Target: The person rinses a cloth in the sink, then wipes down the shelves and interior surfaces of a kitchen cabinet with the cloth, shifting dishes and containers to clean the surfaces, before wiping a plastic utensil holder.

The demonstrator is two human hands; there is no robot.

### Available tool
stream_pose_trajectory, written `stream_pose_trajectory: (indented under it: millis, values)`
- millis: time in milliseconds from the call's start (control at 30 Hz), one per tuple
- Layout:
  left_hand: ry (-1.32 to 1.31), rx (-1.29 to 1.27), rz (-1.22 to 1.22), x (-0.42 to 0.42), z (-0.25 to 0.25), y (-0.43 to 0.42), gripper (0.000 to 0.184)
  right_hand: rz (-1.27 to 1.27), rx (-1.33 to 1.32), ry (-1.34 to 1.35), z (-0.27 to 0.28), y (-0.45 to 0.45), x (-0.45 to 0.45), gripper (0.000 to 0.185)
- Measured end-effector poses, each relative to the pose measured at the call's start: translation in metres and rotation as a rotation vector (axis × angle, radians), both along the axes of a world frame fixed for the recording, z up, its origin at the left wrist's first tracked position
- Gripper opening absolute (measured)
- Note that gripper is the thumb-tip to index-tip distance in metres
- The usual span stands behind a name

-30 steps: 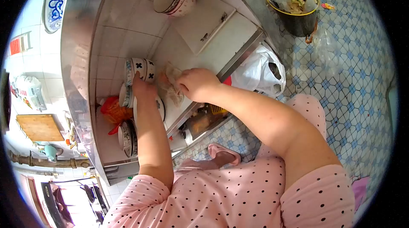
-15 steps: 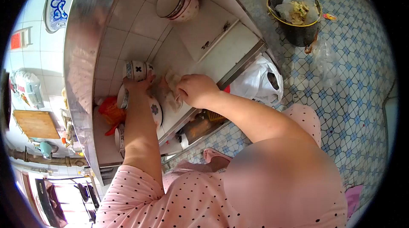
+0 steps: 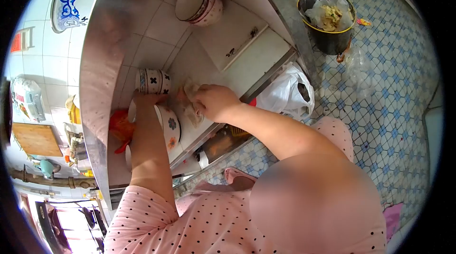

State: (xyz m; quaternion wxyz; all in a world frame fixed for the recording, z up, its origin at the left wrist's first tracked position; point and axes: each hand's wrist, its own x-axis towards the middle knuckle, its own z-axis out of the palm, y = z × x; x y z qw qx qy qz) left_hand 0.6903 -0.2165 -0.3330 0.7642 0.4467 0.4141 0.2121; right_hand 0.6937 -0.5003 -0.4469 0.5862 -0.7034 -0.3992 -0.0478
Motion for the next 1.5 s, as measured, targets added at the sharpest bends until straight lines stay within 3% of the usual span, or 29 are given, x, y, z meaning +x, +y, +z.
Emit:
stream_pose_trajectory:
  millis: [233, 333, 433, 500, 633, 800, 833, 967, 1033, 1133, 1200, 1267, 1300, 1367, 1467, 1500]
  values:
    - [0.079, 0.028, -0.023, 0.009, 0.002, 0.021, 0.061, 0.027, 0.033, 0.086, 0.014, 0.02, 0.001, 0.022]
    - [0.083, 0.056, -0.047, 0.009, 0.008, 0.01, 0.059, -0.005, 0.158, 0.181, 0.011, 0.037, 0.009, 0.037]
    - [0.1, 0.108, -0.083, 0.009, 0.009, 0.003, 0.058, -0.156, 0.116, 0.455, 0.021, 0.064, 0.025, 0.052]
    - [0.111, 0.113, -0.121, 0.01, 0.012, 0.007, 0.057, -0.106, 0.088, 0.553, 0.039, 0.08, 0.041, 0.057]
    - [0.062, 0.056, -0.237, 0.008, 0.011, 0.027, 0.056, 0.084, 0.23, 0.658, 0.036, 0.17, 0.101, 0.069]
    - [-0.022, 0.091, -0.344, 0.002, 0.006, 0.031, 0.056, 0.125, 0.098, 0.614, 0.004, 0.282, 0.13, 0.085]
    - [-0.01, 0.099, -0.313, 0.005, 0.006, 0.022, 0.055, 0.276, 0.268, 0.912, 0.011, 0.263, 0.118, 0.088]
    - [-0.026, -0.004, -0.24, 0.013, 0.008, 0.01, 0.053, 0.336, 0.41, 0.955, 0.016, 0.268, 0.097, 0.093]
    - [-0.024, 0.014, -0.299, 0.013, 0.013, 0.004, 0.052, 0.444, 0.638, 0.988, 0.012, 0.252, 0.092, 0.095]
    - [-0.038, 0.042, -0.394, 0.013, 0.014, 0.023, 0.052, 0.396, 0.658, 0.879, 0.025, 0.22, 0.083, 0.097]
    - [-0.073, 0.055, -0.401, 0.01, 0.016, 0.022, 0.053, 0.925, 0.841, 0.295, 0.011, 0.2, 0.13, 0.095]
    - [-0.12, 0.056, -0.349, 0.001, 0.027, -0.004, 0.053, 0.89, 0.857, 0.262, 0.02, 0.174, 0.123, 0.093]
    - [-0.157, 0.077, -0.394, -0.002, 0.032, -0.016, 0.054, 0.598, 0.796, 0.523, 0.049, 0.148, 0.08, 0.092]
    - [-0.228, 0.112, -0.48, -0.011, 0.038, -0.042, 0.056, 0.292, 0.707, 0.797, 0.067, 0.117, 0.048, 0.091]
    - [-0.273, 0.036, -0.572, -0.008, 0.041, -0.087, 0.056, 0.229, 0.714, 0.817, 0.071, 0.075, 0.043, 0.09]
    - [-0.214, 0.296, -0.746, -0.005, 0.035, -0.096, 0.057, 0.168, 0.738, 0.789, 0.074, 0.054, 0.039, 0.09]
